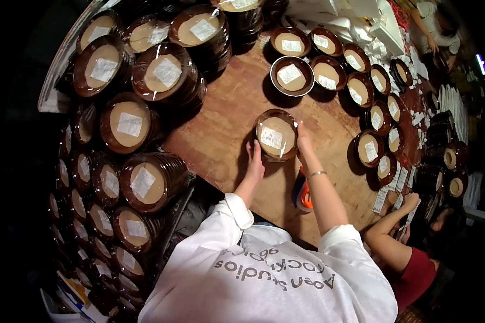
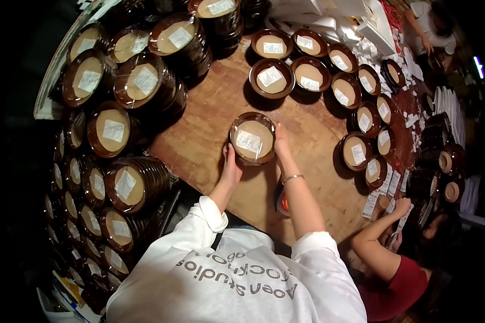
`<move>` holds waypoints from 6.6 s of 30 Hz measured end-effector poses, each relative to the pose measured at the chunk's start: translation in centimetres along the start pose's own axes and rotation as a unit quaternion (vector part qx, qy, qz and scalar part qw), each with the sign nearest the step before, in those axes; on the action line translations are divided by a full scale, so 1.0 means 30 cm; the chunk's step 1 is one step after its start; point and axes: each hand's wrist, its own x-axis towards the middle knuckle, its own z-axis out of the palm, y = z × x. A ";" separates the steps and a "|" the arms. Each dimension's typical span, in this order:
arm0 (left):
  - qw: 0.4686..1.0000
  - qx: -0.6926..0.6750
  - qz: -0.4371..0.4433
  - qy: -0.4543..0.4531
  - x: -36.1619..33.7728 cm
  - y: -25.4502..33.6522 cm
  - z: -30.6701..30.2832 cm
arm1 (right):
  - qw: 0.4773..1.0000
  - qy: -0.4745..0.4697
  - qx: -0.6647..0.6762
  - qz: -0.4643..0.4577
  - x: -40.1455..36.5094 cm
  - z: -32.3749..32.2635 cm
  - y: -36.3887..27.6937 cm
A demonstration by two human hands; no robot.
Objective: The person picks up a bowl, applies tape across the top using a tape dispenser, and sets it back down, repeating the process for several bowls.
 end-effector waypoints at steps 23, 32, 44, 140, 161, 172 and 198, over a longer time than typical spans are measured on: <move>0.930 0.028 0.336 -0.149 -0.903 1.039 -0.454 | 0.756 -0.511 -0.320 -0.256 -0.853 1.040 -0.418; 0.899 -0.084 0.428 0.026 -1.161 1.101 -0.863 | 0.585 -0.636 -0.449 -0.228 -1.095 1.557 -0.182; 0.876 -0.225 0.423 -0.061 -1.134 1.273 -1.077 | 0.623 -0.631 -0.443 -0.133 -1.107 1.951 -0.019; 0.302 0.774 0.386 0.400 -0.926 1.646 -1.560 | 0.799 -0.482 -0.360 0.018 -0.896 2.286 0.295; 0.421 0.686 0.581 0.123 -0.859 1.328 -0.622 | 0.985 -0.151 0.081 -0.017 -0.670 0.249 -0.087; 0.636 0.618 0.453 -0.097 -0.838 0.621 -0.099 | 0.998 0.039 0.036 0.020 0.121 0.021 -0.165; 0.795 0.564 0.218 -0.055 -0.369 0.263 -0.220 | 0.978 -0.115 -0.116 0.133 -0.195 0.047 0.146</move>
